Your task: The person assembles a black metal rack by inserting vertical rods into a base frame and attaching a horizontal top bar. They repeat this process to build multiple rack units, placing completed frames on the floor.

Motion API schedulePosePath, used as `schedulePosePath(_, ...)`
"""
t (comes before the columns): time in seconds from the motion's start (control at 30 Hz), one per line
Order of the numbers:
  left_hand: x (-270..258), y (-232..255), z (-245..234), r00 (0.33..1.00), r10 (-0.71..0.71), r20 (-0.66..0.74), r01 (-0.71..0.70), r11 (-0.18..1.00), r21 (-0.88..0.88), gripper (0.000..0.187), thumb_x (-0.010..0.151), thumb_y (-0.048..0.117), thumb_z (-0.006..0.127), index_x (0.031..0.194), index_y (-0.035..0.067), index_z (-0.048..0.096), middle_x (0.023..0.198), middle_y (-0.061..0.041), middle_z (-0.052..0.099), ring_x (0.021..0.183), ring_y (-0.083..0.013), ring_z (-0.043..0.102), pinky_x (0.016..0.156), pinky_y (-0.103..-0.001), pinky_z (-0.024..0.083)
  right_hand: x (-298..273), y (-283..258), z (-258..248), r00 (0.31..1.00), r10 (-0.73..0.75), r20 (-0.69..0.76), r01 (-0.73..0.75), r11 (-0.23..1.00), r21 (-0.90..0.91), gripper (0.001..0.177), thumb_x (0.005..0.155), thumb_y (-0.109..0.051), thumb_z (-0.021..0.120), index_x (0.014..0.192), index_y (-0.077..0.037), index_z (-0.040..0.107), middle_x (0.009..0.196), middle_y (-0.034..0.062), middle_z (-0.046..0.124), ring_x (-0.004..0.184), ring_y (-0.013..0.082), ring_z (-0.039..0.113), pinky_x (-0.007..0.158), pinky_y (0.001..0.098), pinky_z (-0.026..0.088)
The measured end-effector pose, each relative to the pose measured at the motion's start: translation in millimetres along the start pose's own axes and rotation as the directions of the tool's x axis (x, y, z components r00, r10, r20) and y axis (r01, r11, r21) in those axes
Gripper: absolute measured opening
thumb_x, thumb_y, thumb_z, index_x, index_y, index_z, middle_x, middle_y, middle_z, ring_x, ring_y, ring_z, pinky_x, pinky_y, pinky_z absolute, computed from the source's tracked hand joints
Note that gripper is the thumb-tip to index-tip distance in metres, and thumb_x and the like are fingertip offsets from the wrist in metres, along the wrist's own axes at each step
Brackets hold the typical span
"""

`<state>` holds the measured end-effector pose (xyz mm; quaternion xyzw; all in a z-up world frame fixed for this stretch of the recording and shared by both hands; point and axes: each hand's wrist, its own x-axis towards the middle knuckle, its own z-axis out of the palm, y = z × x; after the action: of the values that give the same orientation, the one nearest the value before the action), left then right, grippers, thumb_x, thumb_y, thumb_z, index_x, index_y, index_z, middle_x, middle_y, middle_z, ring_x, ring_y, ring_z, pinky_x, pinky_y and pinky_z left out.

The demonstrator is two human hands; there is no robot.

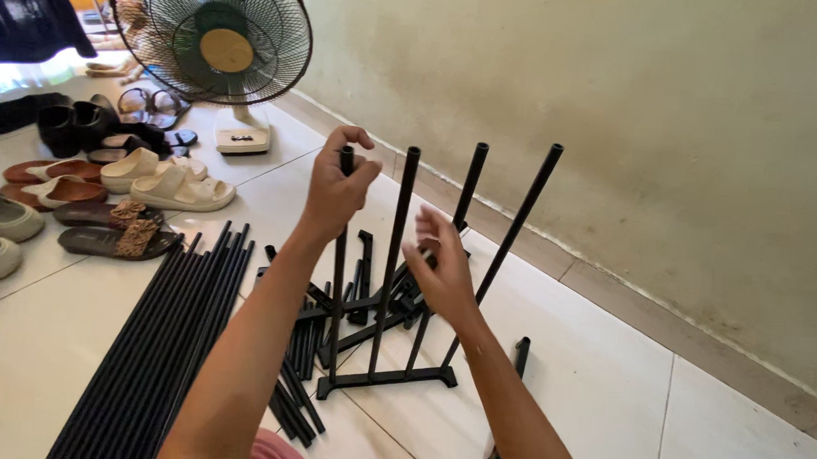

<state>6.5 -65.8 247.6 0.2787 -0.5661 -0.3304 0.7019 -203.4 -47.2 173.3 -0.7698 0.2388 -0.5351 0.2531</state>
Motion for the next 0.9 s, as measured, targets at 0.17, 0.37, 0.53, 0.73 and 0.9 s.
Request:
schedulePosePath(0.17,-2,14,5,1.0,-0.022,0.002,0.022,1.0,0.017,0.015,0.097,0.003,0.065,0.108,0.007,0.057,0.056,0.008,0.043,0.043,-0.0016,0.033,0.039,-0.023,0.024,-98,39,-59,0.965,0.263,-0.021,-0.261,0.963,0.07,0.022,0.098,-0.013,0.068,0.117,-0.001,0.067,0.115,0.0084,0.072,0.11,0.0175,0.071,0.098,0.0314,0.056)
schedulePosePath(0.37,-5,22,10,0.999,-0.035,0.036,0.036,0.999,-0.025,0.012,0.099,0.003,0.063,0.108,0.008,0.056,0.057,0.008,0.042,0.045,-0.0008,0.032,0.04,-0.023,0.024,-105,68,-128,0.895,0.281,-0.346,-0.329,0.94,-0.087,0.024,0.098,-0.011,0.069,0.117,0.002,0.065,0.115,0.0102,0.068,0.104,0.0183,0.065,0.094,0.0327,0.055)
schedulePosePath(0.53,-5,22,9,0.998,-0.063,0.017,0.063,0.998,-0.021,0.011,0.098,0.001,0.063,0.103,0.006,0.054,0.057,0.007,0.044,0.044,-0.0016,0.032,0.04,-0.023,0.022,-13,51,-151,0.958,0.026,-0.286,-0.105,0.959,-0.264,0.054,0.095,-0.014,0.071,0.14,0.002,0.047,0.137,0.0151,0.053,0.121,0.0236,0.056,0.104,0.0342,0.048)
schedulePosePath(0.73,-6,22,-2,0.995,-0.099,0.004,0.099,0.994,-0.039,0.014,0.098,0.0,0.063,0.1,0.008,0.052,0.059,0.006,0.044,0.045,-0.0018,0.034,0.039,-0.023,0.021,21,46,-121,0.919,0.38,-0.107,-0.356,0.915,0.191,0.032,0.103,-0.019,0.06,0.131,-0.004,0.057,0.112,0.0071,0.069,0.104,0.0145,0.065,0.098,0.0316,0.054)
schedulePosePath(0.9,-3,20,-11,0.996,-0.088,-0.024,0.088,0.995,-0.038,0.015,0.099,-0.001,0.064,0.102,0.009,0.053,0.06,0.006,0.045,0.045,-0.004,0.037,0.039,-0.025,0.024,-13,56,-117,0.924,0.322,-0.204,-0.296,0.944,0.149,0.023,0.106,-0.016,0.059,0.125,-0.003,0.06,0.102,0.0046,0.07,0.093,0.013,0.069,0.086,0.0305,0.057)
